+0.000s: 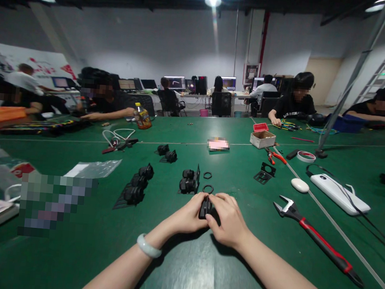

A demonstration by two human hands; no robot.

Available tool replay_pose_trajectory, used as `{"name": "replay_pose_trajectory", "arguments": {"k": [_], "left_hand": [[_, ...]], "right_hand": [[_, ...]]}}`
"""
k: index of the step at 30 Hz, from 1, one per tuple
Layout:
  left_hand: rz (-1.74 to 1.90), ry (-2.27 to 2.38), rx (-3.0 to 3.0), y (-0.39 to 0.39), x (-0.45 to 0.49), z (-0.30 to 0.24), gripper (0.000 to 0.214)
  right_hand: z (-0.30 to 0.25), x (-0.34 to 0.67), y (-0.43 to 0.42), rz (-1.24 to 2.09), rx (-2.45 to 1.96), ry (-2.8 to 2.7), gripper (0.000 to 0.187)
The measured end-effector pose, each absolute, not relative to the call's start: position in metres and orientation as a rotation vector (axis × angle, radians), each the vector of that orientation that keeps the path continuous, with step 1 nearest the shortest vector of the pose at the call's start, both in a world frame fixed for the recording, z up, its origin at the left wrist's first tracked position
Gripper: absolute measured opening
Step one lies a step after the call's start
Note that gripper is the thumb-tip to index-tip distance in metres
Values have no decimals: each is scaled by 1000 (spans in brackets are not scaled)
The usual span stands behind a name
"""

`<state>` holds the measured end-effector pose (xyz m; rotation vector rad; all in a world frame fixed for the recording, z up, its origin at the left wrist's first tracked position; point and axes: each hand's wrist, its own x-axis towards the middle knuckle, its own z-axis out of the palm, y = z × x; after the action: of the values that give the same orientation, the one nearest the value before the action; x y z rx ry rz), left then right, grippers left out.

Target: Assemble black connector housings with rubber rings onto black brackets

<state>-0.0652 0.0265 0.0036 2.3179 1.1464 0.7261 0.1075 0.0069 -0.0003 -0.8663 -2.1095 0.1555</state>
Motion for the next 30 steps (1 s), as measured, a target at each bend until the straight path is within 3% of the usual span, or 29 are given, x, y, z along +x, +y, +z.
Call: {"name": "replay_pose_trajectory", "arguments": {"k": [16, 18, 21, 24, 27, 30], "left_hand": [[743, 1170, 2323, 26, -67, 3, 45], [738, 1152, 2327, 26, -68, 3, 45], [725, 1186, 2313, 24, -69, 2, 46], [732, 1204, 2311, 23, -70, 3, 44], [725, 1186, 2322, 23, -71, 3, 44], [712, 1210, 2326, 23, -72, 3, 51]], "right_hand": [[-1, 99, 6, 127, -881, -2142, 24], [-1, 99, 6, 134, -849, -2167, 34], [-3, 101, 7, 137, -770, -2183, 20], [-5, 102, 6, 133, -796, -2140, 20], [-6, 100, 5, 159, -775, -2165, 30], [-7, 99, 3, 183, -701, -2167, 18]]}}
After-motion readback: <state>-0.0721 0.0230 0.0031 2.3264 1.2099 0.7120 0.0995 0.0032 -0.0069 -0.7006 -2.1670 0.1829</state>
